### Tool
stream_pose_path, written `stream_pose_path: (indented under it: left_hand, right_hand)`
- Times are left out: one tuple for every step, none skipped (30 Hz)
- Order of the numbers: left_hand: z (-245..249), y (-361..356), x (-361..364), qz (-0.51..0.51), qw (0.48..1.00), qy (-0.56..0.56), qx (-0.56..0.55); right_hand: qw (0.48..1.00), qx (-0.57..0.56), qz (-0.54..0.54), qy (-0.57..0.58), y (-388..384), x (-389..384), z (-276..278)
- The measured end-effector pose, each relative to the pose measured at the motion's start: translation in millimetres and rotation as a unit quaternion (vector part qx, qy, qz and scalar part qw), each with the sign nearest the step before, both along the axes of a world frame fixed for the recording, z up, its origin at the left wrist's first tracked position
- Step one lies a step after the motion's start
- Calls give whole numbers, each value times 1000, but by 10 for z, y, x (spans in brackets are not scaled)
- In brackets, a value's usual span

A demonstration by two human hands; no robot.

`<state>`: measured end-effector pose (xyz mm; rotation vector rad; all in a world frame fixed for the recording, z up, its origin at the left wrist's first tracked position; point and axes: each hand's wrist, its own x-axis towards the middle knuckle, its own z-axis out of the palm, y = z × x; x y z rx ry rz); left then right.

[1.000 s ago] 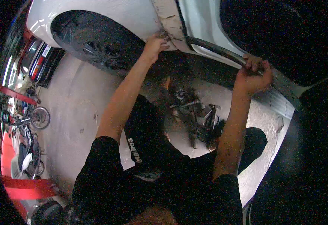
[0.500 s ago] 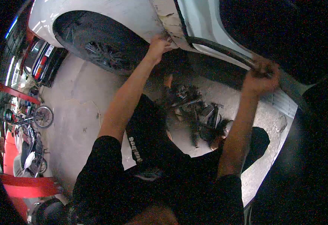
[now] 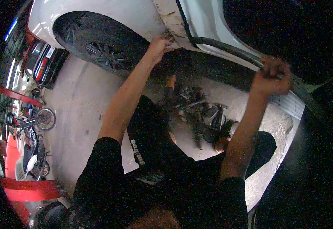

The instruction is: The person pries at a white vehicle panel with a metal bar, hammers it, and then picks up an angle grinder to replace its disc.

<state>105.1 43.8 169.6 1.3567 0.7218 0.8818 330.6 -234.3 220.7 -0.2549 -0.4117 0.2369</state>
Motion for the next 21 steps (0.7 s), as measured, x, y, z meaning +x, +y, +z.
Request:
stream_pose_path:
  left_hand:
    - [-36,67,10,12,1000,-5,8]
    - [-20,135,36,13,1000,-2,11]
    - [-64,149,40,6,999,32,31]
    - [-106,143,11,1,997,65,48]
    - [-8,306,45,5,996,61,58]
    - [4,421,37,-7,995,82,61]
    - [-189,349,-4,-24,993,105,45]
    - [-193,248,6,-28,993,102,44]
    - [-115,135,13,-11,997,67,32]
    - [-21,62,17,7,999,34,23]
    - [38,-29,20,25,999,31,8]
    - [64,-72,4,27,999,35,3]
    - [92,-98,-9,1,999,38,12]
    - [97,-71,-15,-24,999,39,25]
    - [84,-29,-9,-23,999,41,26]
    - [73,-16,5,-13,998,53,36]
    - [28,0,16,-3,997,62,45]
    - [-53,144,34,-2,997,59,46]
    - [-67,454,65,-19,996,67,50]
    - [-294,443,35,-40,996,82,23]
    - [-231,190,19,-47,996,80,16]
  right_hand:
    - [1000,11,20,5,-40,99,-44]
    - [999,26,40,9,-22,135,-67]
    - [999,22,43,12,76,50,-131]
    - [1000,4,20,2,247,-111,-215]
    - [1000,4,-7,-15,468,-202,-162]
    - [1000,6,-6,-11,539,-296,-52]
    - [997,-54,2,-48,449,-371,17]
    - [991,-99,5,-94,401,-365,109]
    - [996,-57,21,-62,364,-340,140]
    - [996,-51,18,-66,293,-295,190]
    - [995,-48,-12,-82,152,-256,211]
    - [994,-51,-38,-93,7,-292,250]
    - [997,-52,-50,-38,-90,-316,333]
    - [997,-53,-48,-36,-19,-322,286]
    - [962,-173,-192,-90,93,-326,225]
    - [930,-232,-258,-121,184,-334,176]
    - [889,-288,-325,-145,277,-342,125]
    - [936,-230,-213,-157,393,-347,101]
    - [969,-155,-101,-164,561,-366,124]
    - [976,-134,-45,-165,477,-434,92]
    - [980,-115,11,-163,388,-519,76]
